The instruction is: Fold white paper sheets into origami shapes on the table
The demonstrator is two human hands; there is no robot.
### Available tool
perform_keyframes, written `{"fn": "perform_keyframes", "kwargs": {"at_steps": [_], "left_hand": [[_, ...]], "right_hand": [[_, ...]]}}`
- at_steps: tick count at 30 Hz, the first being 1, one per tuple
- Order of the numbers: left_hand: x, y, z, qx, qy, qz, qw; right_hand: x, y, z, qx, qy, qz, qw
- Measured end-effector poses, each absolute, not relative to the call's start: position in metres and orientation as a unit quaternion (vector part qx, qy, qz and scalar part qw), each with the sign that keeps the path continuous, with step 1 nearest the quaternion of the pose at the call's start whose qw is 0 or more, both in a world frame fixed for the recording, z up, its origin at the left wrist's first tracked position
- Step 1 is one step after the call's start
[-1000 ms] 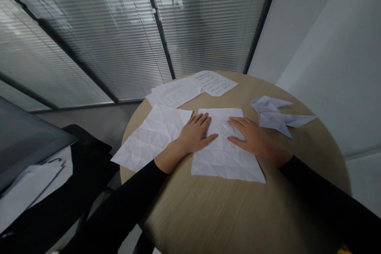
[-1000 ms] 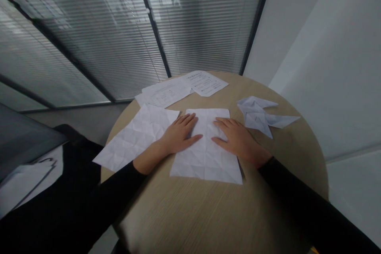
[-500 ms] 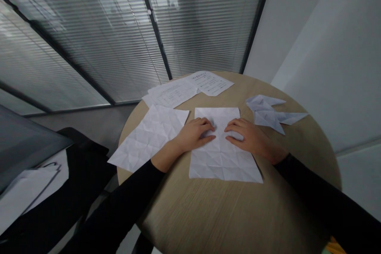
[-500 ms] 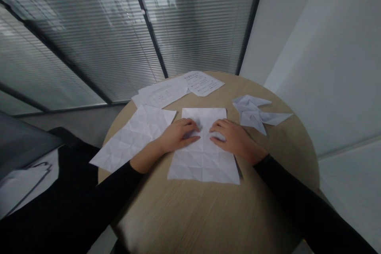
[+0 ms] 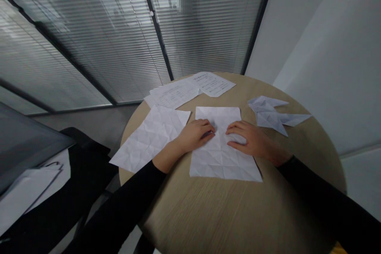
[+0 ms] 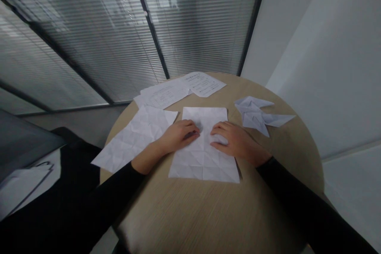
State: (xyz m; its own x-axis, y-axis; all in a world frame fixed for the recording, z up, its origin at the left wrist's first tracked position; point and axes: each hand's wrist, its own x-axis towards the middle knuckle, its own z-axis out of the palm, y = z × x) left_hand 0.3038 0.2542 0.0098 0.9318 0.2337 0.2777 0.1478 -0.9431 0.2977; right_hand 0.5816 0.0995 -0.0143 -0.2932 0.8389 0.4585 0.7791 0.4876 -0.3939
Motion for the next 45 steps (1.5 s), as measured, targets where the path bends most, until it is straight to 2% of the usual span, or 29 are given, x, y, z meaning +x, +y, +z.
{"fn": "perform_keyframes", "kwargs": {"at_steps": [21,39,45], "left_hand": [[0.303,0.253,0.009,0.965,0.098,0.16,0.185],[0.304,0.25,0.009,0.969,0.103,0.159,0.159],[0.303,0.25,0.012,0.967,0.067,0.182,0.165]], "right_hand": [[0.586,0.1,-0.025,-0.578,-0.756,-0.018,0.307],[0.593,0.104,-0.023,-0.548,-0.719,0.015,0.428],[0.597,0.105,-0.027,-0.579,-0.69,0.015,0.434]]}}
